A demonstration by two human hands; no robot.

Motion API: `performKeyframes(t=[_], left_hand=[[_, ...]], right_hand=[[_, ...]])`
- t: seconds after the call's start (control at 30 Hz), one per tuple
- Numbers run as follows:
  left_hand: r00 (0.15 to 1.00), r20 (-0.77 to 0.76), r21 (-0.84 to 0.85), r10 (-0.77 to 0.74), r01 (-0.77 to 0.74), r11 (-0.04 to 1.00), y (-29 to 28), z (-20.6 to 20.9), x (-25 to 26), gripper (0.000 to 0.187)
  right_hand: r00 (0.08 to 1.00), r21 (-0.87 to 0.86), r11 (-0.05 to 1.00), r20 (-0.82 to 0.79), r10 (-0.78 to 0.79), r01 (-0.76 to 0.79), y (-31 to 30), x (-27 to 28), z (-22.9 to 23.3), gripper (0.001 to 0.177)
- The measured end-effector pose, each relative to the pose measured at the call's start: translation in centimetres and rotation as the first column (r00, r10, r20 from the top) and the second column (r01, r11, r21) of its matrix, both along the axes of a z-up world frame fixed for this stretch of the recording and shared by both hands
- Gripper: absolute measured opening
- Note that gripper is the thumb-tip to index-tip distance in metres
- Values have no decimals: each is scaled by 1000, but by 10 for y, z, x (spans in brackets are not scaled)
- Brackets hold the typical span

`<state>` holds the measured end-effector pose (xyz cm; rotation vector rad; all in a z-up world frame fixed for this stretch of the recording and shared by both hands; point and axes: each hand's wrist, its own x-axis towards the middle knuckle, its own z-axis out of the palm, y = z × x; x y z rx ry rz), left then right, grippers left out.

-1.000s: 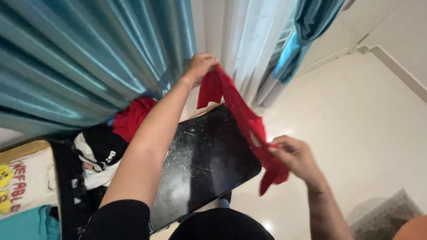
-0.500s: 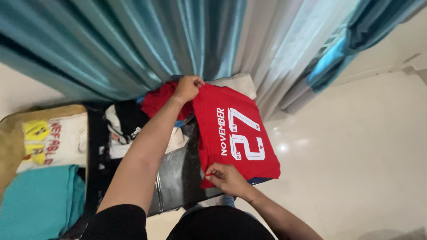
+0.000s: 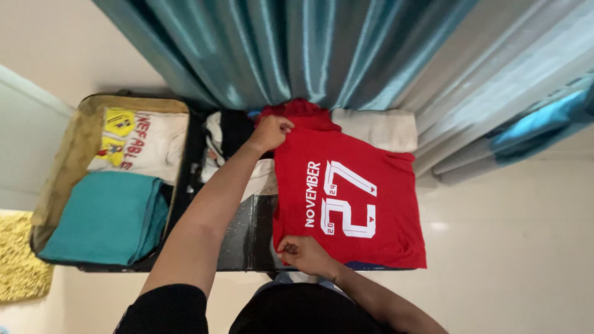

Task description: The person packs clothing into a suitcase by hand, folding a blue shirt and a red jersey and placing them inside alongside other garments.

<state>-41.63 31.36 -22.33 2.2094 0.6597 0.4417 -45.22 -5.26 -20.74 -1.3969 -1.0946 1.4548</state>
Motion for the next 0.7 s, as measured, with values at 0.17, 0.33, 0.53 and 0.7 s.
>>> performKeyframes(t=[0.17,0.33,0.53,0.7], left_hand=[[998,-37,36,48,-46,998,9,2,-52,34],[999,-3,80,43,-42,996,32,-18,-96,32],[982,-142,126,128,-110,986,35,-66,-130,35],[874,-481,-52,65,-102,993,-9,-98,-161,43]], right_hand=[[983,-35,989,104,148,-145,24,-27,-9,14],[969,5,980,150,196,-199,46,-57,-34,17],[962,-53,982,201,186,-179,64,-83,-76,17],[986,-113,988,117,120,-107,72,-95,-128,17]])
